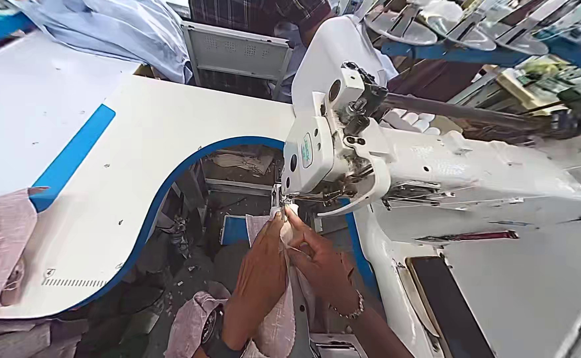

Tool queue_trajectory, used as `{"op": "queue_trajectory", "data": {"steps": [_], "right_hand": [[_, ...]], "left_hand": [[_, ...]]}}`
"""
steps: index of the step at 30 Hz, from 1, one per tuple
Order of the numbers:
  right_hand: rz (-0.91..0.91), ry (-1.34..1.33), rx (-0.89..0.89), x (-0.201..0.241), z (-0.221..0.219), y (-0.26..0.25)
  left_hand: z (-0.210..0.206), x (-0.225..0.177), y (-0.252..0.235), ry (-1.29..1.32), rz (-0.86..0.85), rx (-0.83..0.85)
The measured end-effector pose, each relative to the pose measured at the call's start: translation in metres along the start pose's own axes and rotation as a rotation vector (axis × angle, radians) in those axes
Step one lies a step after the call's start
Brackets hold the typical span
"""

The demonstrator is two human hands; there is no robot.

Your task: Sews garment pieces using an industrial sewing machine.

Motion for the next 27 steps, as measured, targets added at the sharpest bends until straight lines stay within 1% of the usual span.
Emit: {"op": "queue_trajectory", "data": {"steps": [1, 4, 5, 6, 8, 9, 11, 14, 18, 20, 22, 24, 25, 26, 27], "right_hand": [[0.015, 0.056, -0.03, 0.0, -0.005, -0.001], [0.156, 0.464, -0.188, 0.007, -0.014, 0.008], [0.138, 0.479, -0.236, 0.01, -0.016, 0.011], [0.086, 0.419, -0.249, 0.011, -0.015, 0.012], [-0.046, 0.203, -0.231, 0.011, -0.012, 0.007], [-0.082, 0.145, -0.217, 0.011, -0.011, 0.004], [-0.064, 0.12, -0.221, 0.007, -0.012, 0.001], [0.032, 0.274, -0.249, 0.005, -0.016, 0.003], [0.182, 0.607, -0.311, 0.009, -0.025, 0.006], [0.223, 0.729, -0.373, 0.013, -0.033, 0.007], [0.249, 0.811, -0.44, 0.014, -0.036, 0.002], [0.249, 0.875, -0.418, 0.017, -0.03, 0.006], [0.221, 0.904, -0.376, 0.024, -0.023, 0.017], [0.164, 0.933, -0.31, 0.035, -0.012, 0.035], [0.091, 0.954, -0.236, 0.045, 0.002, 0.055]], "left_hand": [[0.0, 0.0, 0.001, 0.04, -0.01, -0.003], [0.0, 0.0, -0.002, 0.065, -0.049, -0.026], [0.0, 0.0, -0.002, 0.057, -0.049, -0.036], [-0.003, -0.001, -0.002, 0.052, -0.041, -0.046], [-0.005, -0.001, -0.004, 0.05, -0.023, -0.064], [-0.006, -0.001, -0.005, 0.048, -0.022, -0.07], [-0.007, -0.001, -0.006, 0.043, -0.039, -0.076], [-0.005, 0.0, -0.005, 0.04, -0.053, -0.079], [-0.008, 0.002, -0.01, 0.074, -0.022, -0.065], [-0.009, 0.004, -0.013, 0.113, 0.002, -0.063], [-0.013, 0.006, -0.023, 0.118, 0.003, -0.102], [-0.012, 0.005, -0.026, 0.118, 0.017, -0.133], [-0.006, 0.001, -0.02, 0.144, 0.061, -0.122], [0.005, -0.007, -0.01, 0.193, 0.157, -0.047], [0.022, -0.016, 0.003, 0.249, 0.266, 0.095]]}}
Point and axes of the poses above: each hand's wrist, its own y-axis away from the middle knuckle, its own z-axis out of the back of the hand, x = y × z, the point moved 1 cm from there along -y, towards the middle knuckle, and after that the axes turned 1 degree about -x, right-handed, at the moved point
